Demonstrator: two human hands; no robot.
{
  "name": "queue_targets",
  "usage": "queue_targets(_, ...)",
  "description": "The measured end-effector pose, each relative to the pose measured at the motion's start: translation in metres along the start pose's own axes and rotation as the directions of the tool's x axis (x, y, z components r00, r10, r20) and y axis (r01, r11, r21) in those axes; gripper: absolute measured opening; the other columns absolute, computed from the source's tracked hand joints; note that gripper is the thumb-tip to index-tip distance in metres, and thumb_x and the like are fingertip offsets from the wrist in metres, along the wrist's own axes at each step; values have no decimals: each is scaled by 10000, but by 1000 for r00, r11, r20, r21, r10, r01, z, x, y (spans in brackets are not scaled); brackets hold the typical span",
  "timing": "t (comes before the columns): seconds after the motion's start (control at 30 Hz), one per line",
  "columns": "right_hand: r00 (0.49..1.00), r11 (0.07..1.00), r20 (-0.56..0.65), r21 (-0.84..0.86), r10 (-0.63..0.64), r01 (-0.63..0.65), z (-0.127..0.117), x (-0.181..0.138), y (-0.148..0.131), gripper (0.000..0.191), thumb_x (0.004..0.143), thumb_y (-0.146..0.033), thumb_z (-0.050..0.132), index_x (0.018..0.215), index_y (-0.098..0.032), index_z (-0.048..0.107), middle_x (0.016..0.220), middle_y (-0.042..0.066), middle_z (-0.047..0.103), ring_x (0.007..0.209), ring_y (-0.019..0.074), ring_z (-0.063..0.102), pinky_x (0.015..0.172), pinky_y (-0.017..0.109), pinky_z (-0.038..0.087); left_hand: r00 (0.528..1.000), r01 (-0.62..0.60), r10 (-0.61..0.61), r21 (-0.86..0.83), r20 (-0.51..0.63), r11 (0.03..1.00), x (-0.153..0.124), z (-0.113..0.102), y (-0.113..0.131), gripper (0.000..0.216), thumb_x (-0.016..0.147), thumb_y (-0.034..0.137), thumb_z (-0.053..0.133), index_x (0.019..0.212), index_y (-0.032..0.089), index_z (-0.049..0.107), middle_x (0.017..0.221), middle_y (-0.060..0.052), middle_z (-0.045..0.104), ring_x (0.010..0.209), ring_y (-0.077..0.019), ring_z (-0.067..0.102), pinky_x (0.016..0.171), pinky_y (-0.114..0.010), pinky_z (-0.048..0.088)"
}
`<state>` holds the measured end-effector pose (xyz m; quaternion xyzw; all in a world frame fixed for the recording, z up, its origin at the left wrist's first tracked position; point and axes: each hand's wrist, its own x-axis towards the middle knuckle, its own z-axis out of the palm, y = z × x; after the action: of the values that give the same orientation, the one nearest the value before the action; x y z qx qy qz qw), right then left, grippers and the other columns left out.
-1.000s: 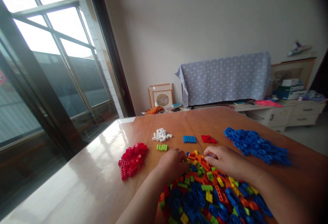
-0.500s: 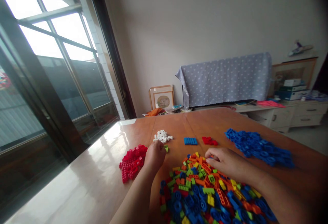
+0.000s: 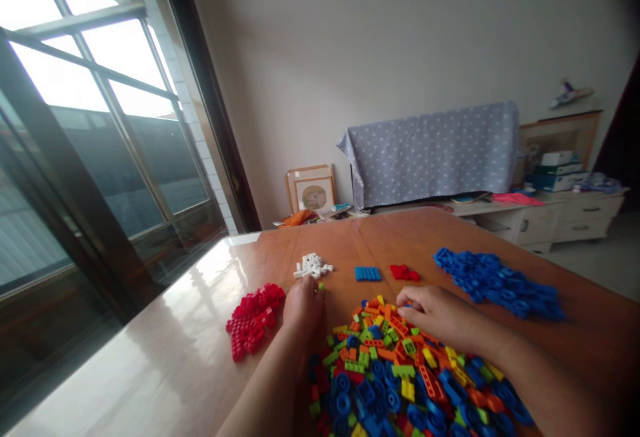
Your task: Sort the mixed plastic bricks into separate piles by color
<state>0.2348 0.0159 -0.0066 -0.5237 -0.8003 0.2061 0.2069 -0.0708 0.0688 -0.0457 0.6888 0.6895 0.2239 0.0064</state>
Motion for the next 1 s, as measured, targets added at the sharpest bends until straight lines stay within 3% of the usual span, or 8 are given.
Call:
queue_targets(0.23, 1000, 1000, -13, 5, 10, -10, -2, -1, -4, 211, 865, -381, 543, 874, -219, 678, 683, -5, 664, 609, 150, 552, 543, 246, 302, 1000, 15, -16, 3, 23, 1000, -2, 0, 1, 179, 831, 361, 588, 935, 217, 575, 953, -54, 681, 795, -185, 602, 636, -255, 338)
queue_targets(0.37, 1000, 1000, -10, 23, 7, -7, -2, -2, -4, 205, 872, -376, 545, 883, -220, 677, 728, -3, 683, 656, 161, 583, 571, 248, 333, 1000, -18, 18, 0, 16, 1000, -5, -7, 6, 110, 854, 297, 526, 884, 209, 586, 873, -41, 675, 748, -169, 592, 617, -255, 324)
queue_targets(0.53, 997, 998, -54, 7, -58, 59, -3, -1, -5, 168, 862, -325, 562, 888, -211, 683, 806, 16, 684, 746, 171, 607, 648, 257, 382, 982, -87, 108, -135, 153, 987, -12, -21, 22, 113, 796, 211, 532, 830, 188, 637, 778, -25, 668, 702, -148, 579, 597, -240, 338)
queue_targets(0.67, 994, 995, -52, -29, -94, 93, -2, -2, -7, 161, 855, -290, 565, 898, -218, 702, 860, 30, 662, 766, 169, 602, 690, 259, 405, 929, -127, 215, -284, 301, 950, -20, -31, 37, 168, 781, 202, 524, 849, 165, 672, 726, -10, 661, 648, -129, 555, 558, -223, 340)
queue_targets(0.77, 992, 992, -41, -41, -123, 121, -1, -2, -9, 166, 848, -260, 564, 904, -235, 718, 878, 30, 652, 791, 173, 600, 719, 262, 418, 862, -196, 346, -387, 370, 901, -28, -41, 50, 183, 789, 227, 541, 866, 162, 694, 762, -11, 670, 668, -125, 558, 567, -213, 367)
queue_targets(0.87, 985, 985, -44, -53, -168, 166, 1, -3, -9, 171, 834, -227, 572, 912, -237, 724, 921, 40, 658, 889, 193, 601, 803, 277, 427, 795, -257, 451, -448, 406, 856, -34, -49, 61, 175, 783, 248, 589, 884, 164, 704, 863, -23, 683, 743, -134, 587, 628, -211, 422)
queue_targets(1.0, 984, 980, 50, -92, -173, 177, 2, -4, -8, 198, 811, -278, 624, 988, -248, 706, 958, 44, 658, 937, 215, 588, 846, 296, 430, 763, -330, 502, -423, 407, 844, -40, -49, 67, 252, 761, 333, 678, 974, 203, 715, 990, -40, 662, 840, -164, 598, 724, -234, 467)
